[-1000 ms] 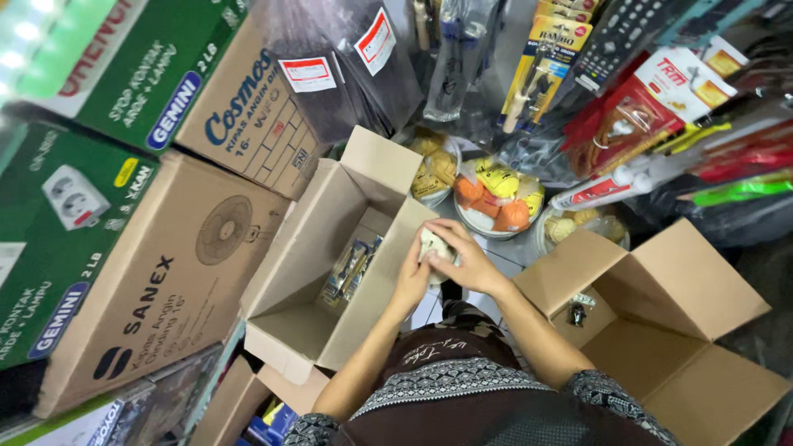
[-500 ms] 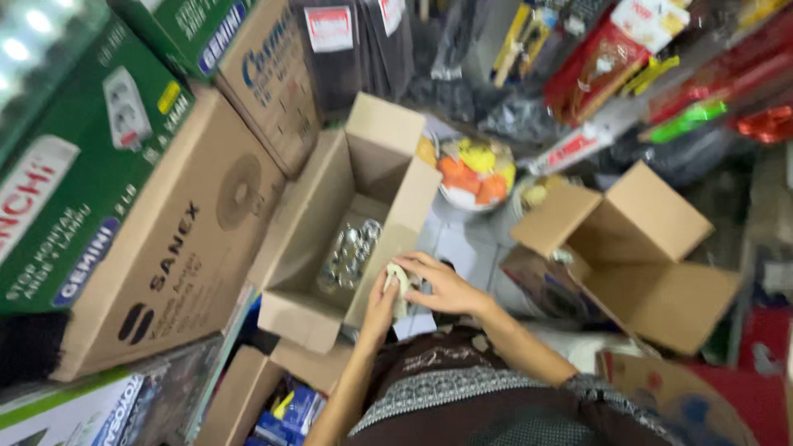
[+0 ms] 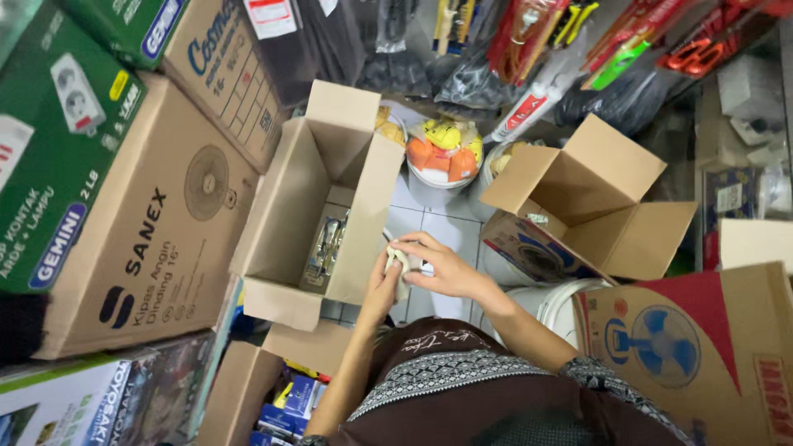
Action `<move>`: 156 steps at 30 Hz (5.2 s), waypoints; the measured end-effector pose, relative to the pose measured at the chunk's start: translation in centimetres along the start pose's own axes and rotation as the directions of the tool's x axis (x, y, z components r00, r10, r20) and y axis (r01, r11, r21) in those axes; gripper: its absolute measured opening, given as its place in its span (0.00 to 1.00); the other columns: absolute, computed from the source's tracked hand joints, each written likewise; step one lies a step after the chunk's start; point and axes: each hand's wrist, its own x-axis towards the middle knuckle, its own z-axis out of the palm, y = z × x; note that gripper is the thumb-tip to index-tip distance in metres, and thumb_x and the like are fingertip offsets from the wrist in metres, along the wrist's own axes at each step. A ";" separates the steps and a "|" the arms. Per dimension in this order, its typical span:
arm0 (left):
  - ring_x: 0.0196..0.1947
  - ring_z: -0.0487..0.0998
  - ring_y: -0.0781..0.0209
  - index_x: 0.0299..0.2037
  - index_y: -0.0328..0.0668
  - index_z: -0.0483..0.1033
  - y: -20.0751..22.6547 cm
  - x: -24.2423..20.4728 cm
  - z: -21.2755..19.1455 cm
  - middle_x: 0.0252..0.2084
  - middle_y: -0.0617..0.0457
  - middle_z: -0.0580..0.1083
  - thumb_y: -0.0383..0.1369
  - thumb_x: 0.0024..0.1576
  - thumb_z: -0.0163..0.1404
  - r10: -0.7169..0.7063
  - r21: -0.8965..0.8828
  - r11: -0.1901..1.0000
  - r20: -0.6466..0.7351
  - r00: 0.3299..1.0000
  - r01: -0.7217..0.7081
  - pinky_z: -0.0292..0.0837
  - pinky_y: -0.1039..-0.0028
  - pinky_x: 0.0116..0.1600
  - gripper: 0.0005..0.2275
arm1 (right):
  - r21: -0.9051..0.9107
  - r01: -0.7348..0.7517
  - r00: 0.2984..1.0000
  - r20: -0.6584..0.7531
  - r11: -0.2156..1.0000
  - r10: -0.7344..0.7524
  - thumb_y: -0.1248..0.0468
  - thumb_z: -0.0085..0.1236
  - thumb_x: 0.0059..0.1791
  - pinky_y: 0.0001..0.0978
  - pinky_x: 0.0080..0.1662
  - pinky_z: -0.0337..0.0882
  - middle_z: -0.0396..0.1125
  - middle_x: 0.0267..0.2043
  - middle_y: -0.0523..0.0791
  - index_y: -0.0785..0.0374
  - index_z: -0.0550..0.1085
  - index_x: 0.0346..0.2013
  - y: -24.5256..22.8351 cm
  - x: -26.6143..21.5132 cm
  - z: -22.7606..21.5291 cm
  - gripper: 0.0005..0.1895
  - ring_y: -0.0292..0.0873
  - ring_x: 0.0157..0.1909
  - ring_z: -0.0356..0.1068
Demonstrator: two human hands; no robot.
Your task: The person wipes packaged tools with a cloth, places them into a cardboard box, and then rearranges several boxes containing electrical supplies and tools on the floor.
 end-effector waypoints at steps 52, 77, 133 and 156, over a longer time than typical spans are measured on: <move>0.52 0.74 0.68 0.58 0.33 0.70 1.3 -1.5 8.8 0.51 0.54 0.75 0.29 0.61 0.53 -0.051 0.175 0.983 -0.039 0.998 0.057 0.71 0.75 0.57 0.16 | 0.960 0.095 0.763 -0.241 0.264 0.600 0.62 0.50 0.57 0.37 0.52 0.74 0.69 0.47 0.46 0.63 0.70 0.52 9.8 -9.9 -1.2 0.11 0.43 0.49 0.71; 0.62 0.70 0.47 0.55 0.43 0.74 5.5 5.1 -4.7 0.62 0.49 0.68 0.28 0.61 0.55 0.458 0.747 0.581 0.028 0.888 -0.323 0.67 0.59 0.67 0.13 | 0.737 -0.276 0.801 -0.179 0.617 0.571 0.73 0.53 0.53 0.41 0.57 0.70 0.68 0.57 0.52 0.63 0.69 0.57 14.3 10.8 6.5 0.18 0.47 0.54 0.68; 0.57 0.68 0.37 0.65 0.39 0.61 -21.8 25.0 -26.6 0.58 0.36 0.63 0.28 0.49 0.60 0.024 0.865 0.207 -0.471 0.882 0.456 0.67 0.48 0.56 0.32 | -0.299 -0.207 0.942 -0.319 0.932 0.107 0.73 0.63 0.46 0.48 0.61 0.60 0.64 0.55 0.49 0.58 0.74 0.46 22.7 18.1 9.8 0.15 0.54 0.59 0.58; 0.56 0.73 0.43 0.68 0.36 0.61 12.9 15.8 -6.6 0.55 0.40 0.67 0.32 0.51 0.64 0.646 0.785 0.550 -0.183 0.742 -0.285 0.71 0.63 0.61 0.34 | 0.098 -0.457 0.876 -0.124 0.884 0.467 0.59 0.67 0.45 0.40 0.46 0.72 0.72 0.36 0.48 0.62 0.71 0.47 12.3 17.5 2.2 0.21 0.45 0.39 0.74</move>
